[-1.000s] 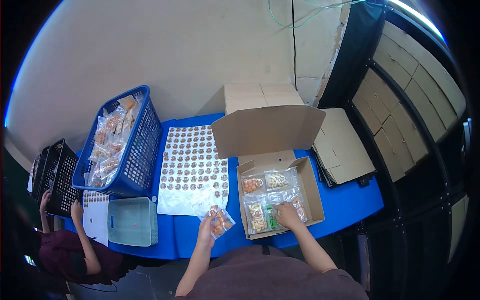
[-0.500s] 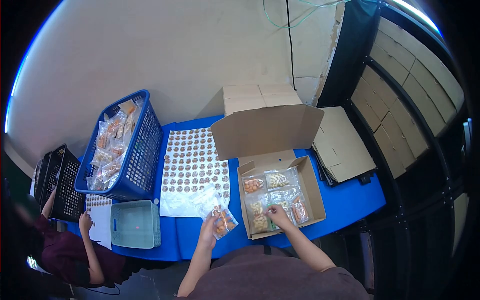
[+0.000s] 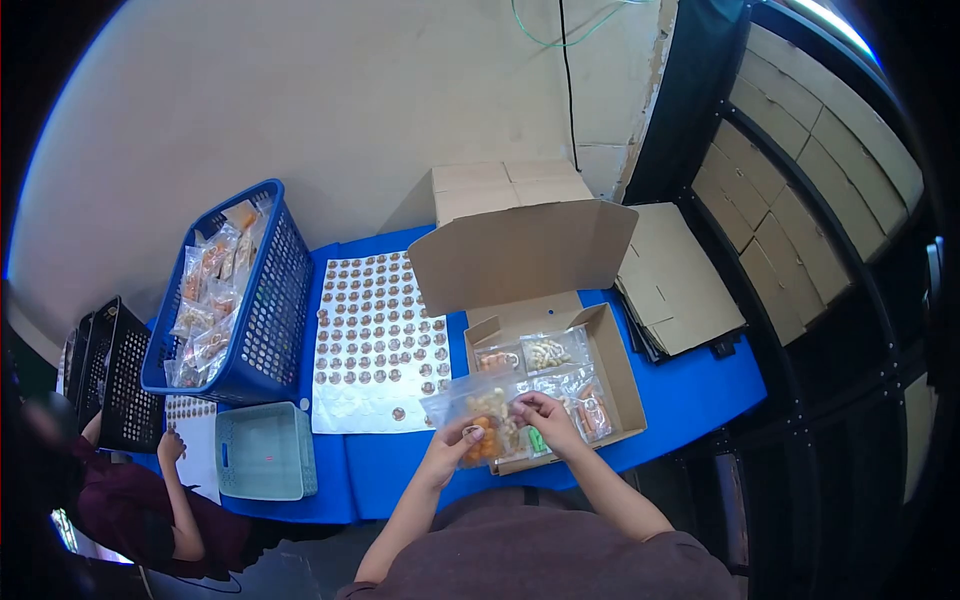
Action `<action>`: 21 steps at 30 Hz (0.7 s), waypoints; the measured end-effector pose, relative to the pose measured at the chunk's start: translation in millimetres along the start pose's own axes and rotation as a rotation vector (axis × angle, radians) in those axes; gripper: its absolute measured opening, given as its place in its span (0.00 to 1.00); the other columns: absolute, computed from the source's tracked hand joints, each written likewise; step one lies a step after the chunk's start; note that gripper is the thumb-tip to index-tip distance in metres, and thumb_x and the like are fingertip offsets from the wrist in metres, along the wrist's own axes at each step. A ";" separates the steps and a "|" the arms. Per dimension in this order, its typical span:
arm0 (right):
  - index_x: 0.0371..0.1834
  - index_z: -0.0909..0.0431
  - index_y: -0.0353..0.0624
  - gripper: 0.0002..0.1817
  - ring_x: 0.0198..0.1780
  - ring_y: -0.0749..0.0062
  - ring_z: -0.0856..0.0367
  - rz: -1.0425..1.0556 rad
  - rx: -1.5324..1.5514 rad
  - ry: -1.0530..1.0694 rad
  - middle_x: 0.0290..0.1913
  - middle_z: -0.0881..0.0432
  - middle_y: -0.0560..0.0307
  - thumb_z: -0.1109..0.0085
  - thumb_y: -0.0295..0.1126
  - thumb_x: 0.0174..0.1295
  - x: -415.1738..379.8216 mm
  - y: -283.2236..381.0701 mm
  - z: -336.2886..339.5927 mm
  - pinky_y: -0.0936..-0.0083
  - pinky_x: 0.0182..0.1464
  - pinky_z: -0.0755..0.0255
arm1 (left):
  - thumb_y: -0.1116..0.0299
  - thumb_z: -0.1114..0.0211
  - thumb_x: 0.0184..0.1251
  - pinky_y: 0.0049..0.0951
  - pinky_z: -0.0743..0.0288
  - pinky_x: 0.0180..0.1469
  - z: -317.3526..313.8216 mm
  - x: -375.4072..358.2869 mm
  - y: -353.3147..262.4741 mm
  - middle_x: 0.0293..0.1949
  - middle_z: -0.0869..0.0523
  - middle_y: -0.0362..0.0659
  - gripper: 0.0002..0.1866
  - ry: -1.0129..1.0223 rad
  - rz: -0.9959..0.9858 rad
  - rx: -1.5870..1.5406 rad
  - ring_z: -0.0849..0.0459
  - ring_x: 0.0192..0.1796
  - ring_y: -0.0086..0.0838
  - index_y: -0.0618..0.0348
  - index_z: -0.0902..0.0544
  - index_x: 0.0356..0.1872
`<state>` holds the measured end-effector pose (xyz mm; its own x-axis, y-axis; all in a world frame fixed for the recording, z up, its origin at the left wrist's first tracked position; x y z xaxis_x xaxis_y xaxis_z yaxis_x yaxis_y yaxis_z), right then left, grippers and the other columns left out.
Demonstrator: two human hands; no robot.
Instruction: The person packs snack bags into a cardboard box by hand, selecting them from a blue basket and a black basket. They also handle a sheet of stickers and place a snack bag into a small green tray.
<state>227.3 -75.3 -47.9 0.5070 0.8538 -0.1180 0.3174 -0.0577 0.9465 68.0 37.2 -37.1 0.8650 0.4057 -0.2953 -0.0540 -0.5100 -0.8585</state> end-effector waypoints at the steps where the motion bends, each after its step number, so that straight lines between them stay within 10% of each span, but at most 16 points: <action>1: 0.45 0.23 0.39 0.10 0.35 0.82 0.21 -0.014 0.011 -0.040 0.37 0.17 0.59 0.44 0.33 0.66 0.7 -1.4 2.4 0.82 0.41 0.26 | 0.62 0.35 0.64 0.27 0.28 0.55 2.2 -0.9 1.1 0.49 0.18 0.44 0.23 0.002 0.001 0.004 0.21 0.52 0.26 0.62 0.24 0.58; 4: 0.50 0.23 0.37 0.16 0.35 0.80 0.21 0.006 -0.096 -0.177 0.38 0.17 0.57 0.48 0.38 0.68 7.1 -27.7 33.2 0.80 0.41 0.26 | 0.63 0.35 0.65 0.27 0.25 0.52 18.2 0.8 -3.2 0.48 0.18 0.44 0.22 -0.132 -0.063 -0.075 0.20 0.51 0.26 0.63 0.24 0.56; 6: 0.51 0.24 0.37 0.17 0.35 0.75 0.20 -0.029 -0.717 -0.193 0.37 0.16 0.56 0.46 0.38 0.66 2.3 -45.6 48.4 0.78 0.42 0.25 | 0.63 0.37 0.66 0.29 0.21 0.50 36.1 -8.1 -8.8 0.48 0.18 0.45 0.21 -0.285 -0.140 -0.177 0.18 0.51 0.29 0.64 0.26 0.56; 7: 0.52 0.24 0.36 0.18 0.43 0.55 0.19 -0.199 -0.747 -0.141 0.45 0.18 0.45 0.45 0.36 0.63 -1.4 -57.4 51.4 0.68 0.49 0.27 | 0.63 0.37 0.66 0.29 0.21 0.50 44.3 -11.2 -6.3 0.48 0.18 0.45 0.21 -0.286 -0.140 -0.174 0.18 0.51 0.29 0.64 0.26 0.56; 10: 0.53 0.24 0.37 0.18 0.54 0.51 0.24 0.178 -1.147 -0.021 0.53 0.22 0.43 0.47 0.32 0.61 -8.9 -77.5 42.2 0.66 0.56 0.30 | 0.64 0.37 0.66 0.30 0.20 0.49 67.4 -14.4 -7.2 0.48 0.18 0.45 0.20 -0.375 -0.177 -0.175 0.17 0.49 0.30 0.63 0.26 0.56; 14: 0.59 0.28 0.43 0.22 0.61 0.48 0.31 -0.044 -1.467 0.055 0.59 0.28 0.45 0.47 0.34 0.60 -20.3 -79.3 22.5 0.51 0.64 0.43 | 0.64 0.37 0.66 0.28 0.20 0.46 63.5 -24.3 -11.1 0.45 0.17 0.43 0.18 -0.399 -0.128 -0.200 0.17 0.46 0.28 0.61 0.24 0.53; 21: 0.58 0.25 0.56 0.21 0.70 0.47 0.41 -0.321 -1.251 0.255 0.69 0.38 0.44 0.49 0.36 0.61 -3.4 -74.8 21.4 0.51 0.68 0.47 | 0.62 0.37 0.66 0.22 0.20 0.37 58.0 -17.8 -1.2 0.40 0.17 0.41 0.17 -0.443 -0.110 -0.220 0.16 0.39 0.23 0.59 0.23 0.51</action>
<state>218.9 -84.9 -124.7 0.3404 0.8205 -0.4593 -0.6266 0.5621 0.5398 23.7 74.6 -55.1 0.5622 0.7247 -0.3984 0.1735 -0.5744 -0.8000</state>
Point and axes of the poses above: each hand's wrist, its own x-axis towards the middle knuckle, its own z-axis out of the back of the hand, y = z × x, the point moved 4 cm from there along x, towards the middle knuckle
